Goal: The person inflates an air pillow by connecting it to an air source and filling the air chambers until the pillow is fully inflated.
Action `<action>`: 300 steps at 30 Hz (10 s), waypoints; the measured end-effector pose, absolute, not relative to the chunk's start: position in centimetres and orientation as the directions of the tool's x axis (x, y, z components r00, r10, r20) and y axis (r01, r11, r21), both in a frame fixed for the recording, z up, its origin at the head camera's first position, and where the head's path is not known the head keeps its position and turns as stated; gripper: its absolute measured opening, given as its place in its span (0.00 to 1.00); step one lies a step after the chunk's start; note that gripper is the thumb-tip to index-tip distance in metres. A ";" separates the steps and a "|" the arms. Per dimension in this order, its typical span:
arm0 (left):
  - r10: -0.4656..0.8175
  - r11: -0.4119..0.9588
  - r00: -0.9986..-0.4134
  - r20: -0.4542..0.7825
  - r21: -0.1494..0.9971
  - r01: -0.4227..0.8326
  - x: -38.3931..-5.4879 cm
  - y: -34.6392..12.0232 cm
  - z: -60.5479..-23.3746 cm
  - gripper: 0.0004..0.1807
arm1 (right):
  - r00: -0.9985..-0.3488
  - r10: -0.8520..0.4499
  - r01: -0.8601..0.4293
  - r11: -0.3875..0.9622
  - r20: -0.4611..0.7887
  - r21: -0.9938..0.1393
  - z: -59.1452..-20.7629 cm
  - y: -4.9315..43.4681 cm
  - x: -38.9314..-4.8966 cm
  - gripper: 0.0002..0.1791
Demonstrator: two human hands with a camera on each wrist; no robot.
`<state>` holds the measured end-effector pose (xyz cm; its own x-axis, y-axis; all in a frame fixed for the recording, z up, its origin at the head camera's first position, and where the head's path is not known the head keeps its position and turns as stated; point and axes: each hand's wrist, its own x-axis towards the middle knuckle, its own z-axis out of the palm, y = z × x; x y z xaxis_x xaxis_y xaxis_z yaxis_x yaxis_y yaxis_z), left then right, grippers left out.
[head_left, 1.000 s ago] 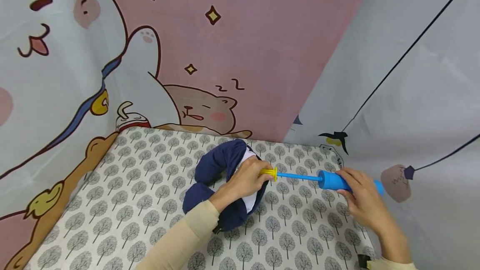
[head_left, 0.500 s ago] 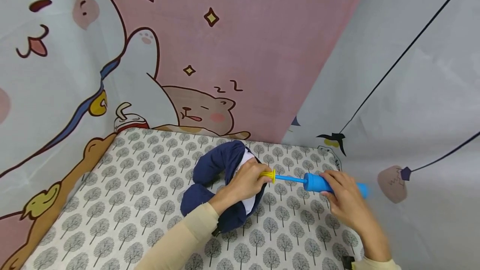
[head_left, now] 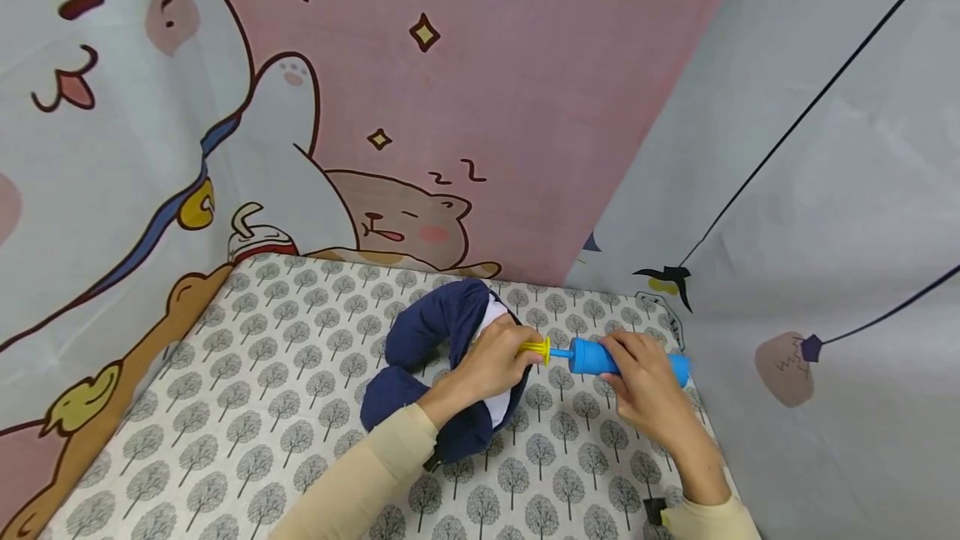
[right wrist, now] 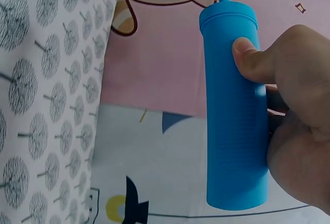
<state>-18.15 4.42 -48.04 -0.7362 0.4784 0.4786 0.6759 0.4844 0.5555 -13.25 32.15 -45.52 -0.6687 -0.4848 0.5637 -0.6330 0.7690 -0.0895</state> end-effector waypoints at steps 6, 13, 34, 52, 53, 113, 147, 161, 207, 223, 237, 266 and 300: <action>0.500 0.505 -0.746 0.439 0.552 0.664 -17.7 4.4 -47.4 0.10 | -0.664 -0.490 -0.635 0.769 0.565 -0.080 -45.7 30.3 -13.4 0.31; 0.492 0.500 -0.737 0.464 0.542 0.675 -17.9 4.6 -47.8 0.10 | -0.682 -0.483 -0.629 0.770 0.548 -0.104 -45.6 29.2 -13.4 0.31; 0.507 0.518 -0.739 0.444 0.528 0.673 -18.4 4.2 -46.9 0.12 | -0.733 -0.440 -0.594 0.785 0.519 -0.174 -44.5 37.3 -12.8 0.36; 0.475 0.512 -0.739 0.477 0.533 0.673 -19.7 5.0 -49.6 0.07 | -0.694 -0.454 -0.612 0.781 0.559 -0.125 -43.7 38.5 -12.2 0.37; 0.471 0.503 -0.742 0.477 0.545 0.670 -19.7 5.0 -49.5 0.07 | -0.689 -0.459 -0.615 0.779 0.561 -0.118 -43.7 38.1 -12.3 0.37; 0.503 0.509 -0.769 0.395 0.584 0.633 -18.1 4.6 -46.9 0.13 | -0.784 -0.380 -0.527 0.825 0.491 -0.203 -44.4 39.9 -11.7 0.35; 0.504 0.466 -0.732 0.459 0.569 0.678 -19.0 5.4 -48.4 0.12 | -0.709 -0.437 -0.581 0.807 0.553 -0.106 -45.3 31.5 -13.3 0.30; 0.531 0.516 -0.762 0.370 0.573 0.637 -18.3 5.6 -47.9 0.14 | -0.700 -0.453 -0.600 0.792 0.552 -0.110 -46.1 30.3 -13.4 0.30; 0.481 0.497 -0.787 0.385 0.620 0.607 -18.7 5.2 -47.5 0.10 | -0.697 -0.469 -0.615 0.780 0.543 -0.116 -44.0 35.6 -13.4 0.31; 0.497 0.504 -0.790 0.359 0.622 0.599 -18.6 5.6 -47.5 0.12 | -0.702 -0.457 -0.600 0.793 0.546 -0.108 -45.3 30.9 -13.5 0.30; 0.533 0.469 -0.744 0.404 0.591 0.656 -19.0 5.2 -48.4 0.12 | -0.766 -0.418 -0.546 0.824 0.489 -0.152 -45.6 33.7 -12.7 0.31; 0.487 0.450 -0.732 0.476 0.582 0.677 -19.4 5.6 -50.3 0.10 | -0.780 -0.414 -0.519 0.847 0.469 -0.116 -45.1 38.4 -11.9 0.34; 0.482 0.467 -0.781 0.397 0.638 0.613 -18.7 5.8 -48.2 0.11 | -0.692 -0.479 -0.575 0.818 0.541 -0.011 -46.2 30.2 -13.7 0.30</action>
